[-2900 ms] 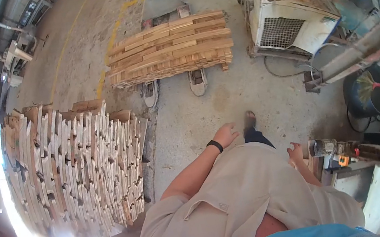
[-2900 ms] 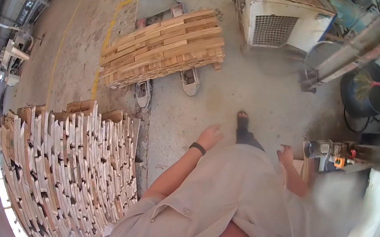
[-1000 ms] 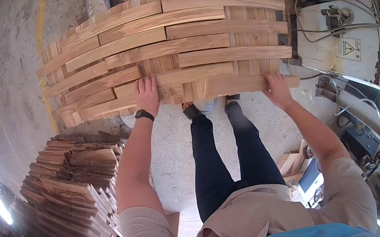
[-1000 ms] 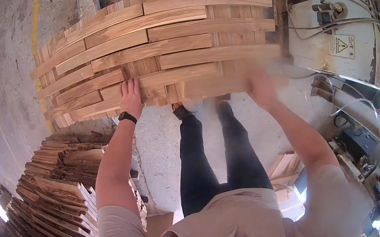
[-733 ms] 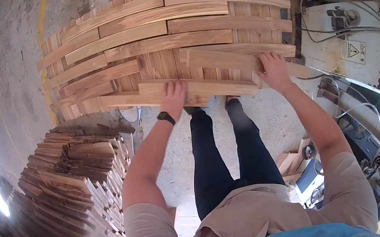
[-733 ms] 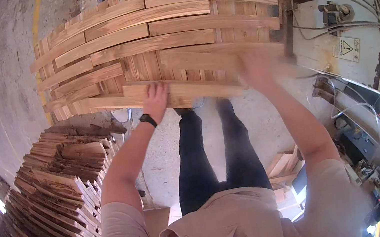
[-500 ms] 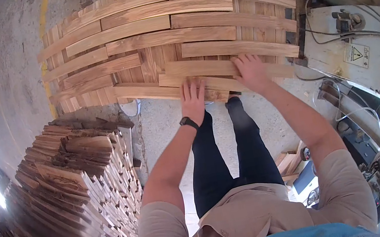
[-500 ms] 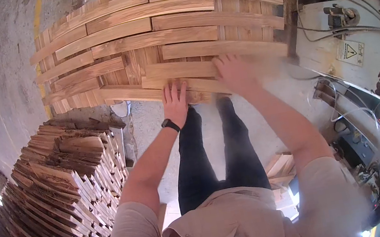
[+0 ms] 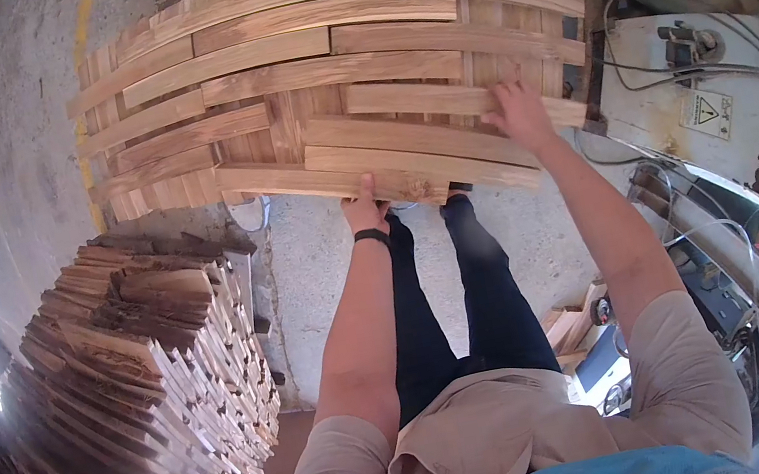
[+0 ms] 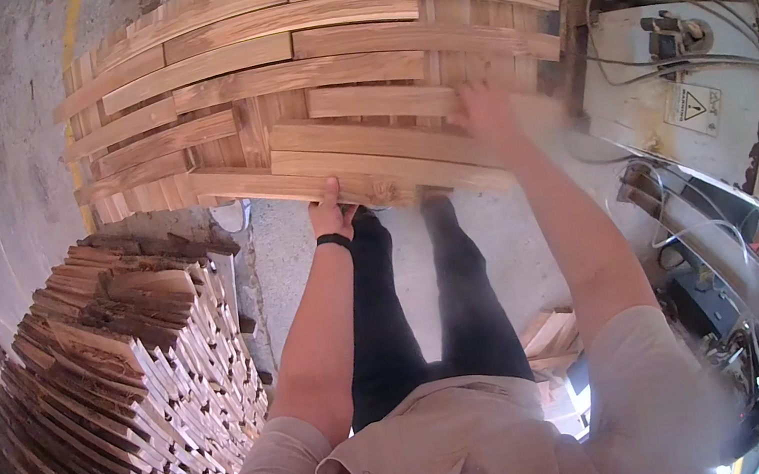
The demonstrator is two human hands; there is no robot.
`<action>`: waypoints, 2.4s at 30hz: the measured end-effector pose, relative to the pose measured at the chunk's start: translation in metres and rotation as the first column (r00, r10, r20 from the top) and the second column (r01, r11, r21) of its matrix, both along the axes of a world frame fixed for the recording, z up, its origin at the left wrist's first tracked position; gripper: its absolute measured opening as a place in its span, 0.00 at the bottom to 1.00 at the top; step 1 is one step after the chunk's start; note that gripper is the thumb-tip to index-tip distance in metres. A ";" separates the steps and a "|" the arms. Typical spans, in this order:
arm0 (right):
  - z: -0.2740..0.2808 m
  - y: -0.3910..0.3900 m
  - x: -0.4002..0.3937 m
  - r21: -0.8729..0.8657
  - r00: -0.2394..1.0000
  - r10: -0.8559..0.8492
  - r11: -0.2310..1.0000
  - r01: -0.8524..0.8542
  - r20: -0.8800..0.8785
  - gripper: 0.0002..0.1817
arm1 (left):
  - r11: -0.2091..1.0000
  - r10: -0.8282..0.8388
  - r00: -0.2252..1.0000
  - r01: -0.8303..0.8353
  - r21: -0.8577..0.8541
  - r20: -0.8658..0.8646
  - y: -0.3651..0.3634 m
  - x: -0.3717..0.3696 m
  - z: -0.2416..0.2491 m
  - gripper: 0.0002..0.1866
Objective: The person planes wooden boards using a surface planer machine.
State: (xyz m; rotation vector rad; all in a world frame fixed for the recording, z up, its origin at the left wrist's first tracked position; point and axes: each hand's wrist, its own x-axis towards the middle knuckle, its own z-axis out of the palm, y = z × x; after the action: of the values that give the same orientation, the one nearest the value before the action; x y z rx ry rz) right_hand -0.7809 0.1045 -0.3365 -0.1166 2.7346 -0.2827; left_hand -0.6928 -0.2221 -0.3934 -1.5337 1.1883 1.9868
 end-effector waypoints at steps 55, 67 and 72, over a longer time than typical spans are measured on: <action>0.012 0.011 0.079 -0.121 0.934 -0.219 0.958 0.261 0.284 0.47 | 0.929 0.111 0.994 -0.107 0.354 0.009 0.088 0.111 -0.011 0.35; -0.020 -0.054 0.174 -0.354 0.555 -0.745 0.440 0.826 0.370 0.38 | 0.896 -0.255 0.965 0.258 0.361 -0.055 -0.014 0.094 -0.012 0.34; -0.037 -0.028 0.187 -0.356 0.436 -0.494 0.251 0.900 0.752 0.40 | 0.863 -0.315 0.947 0.311 0.398 -0.059 -0.030 0.092 -0.014 0.33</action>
State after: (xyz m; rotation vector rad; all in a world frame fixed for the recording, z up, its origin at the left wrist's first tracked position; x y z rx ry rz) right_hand -0.5943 0.0768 -0.3736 0.9720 1.7247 -1.4731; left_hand -0.6006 -0.2519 -0.4070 -1.0653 0.8812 1.8544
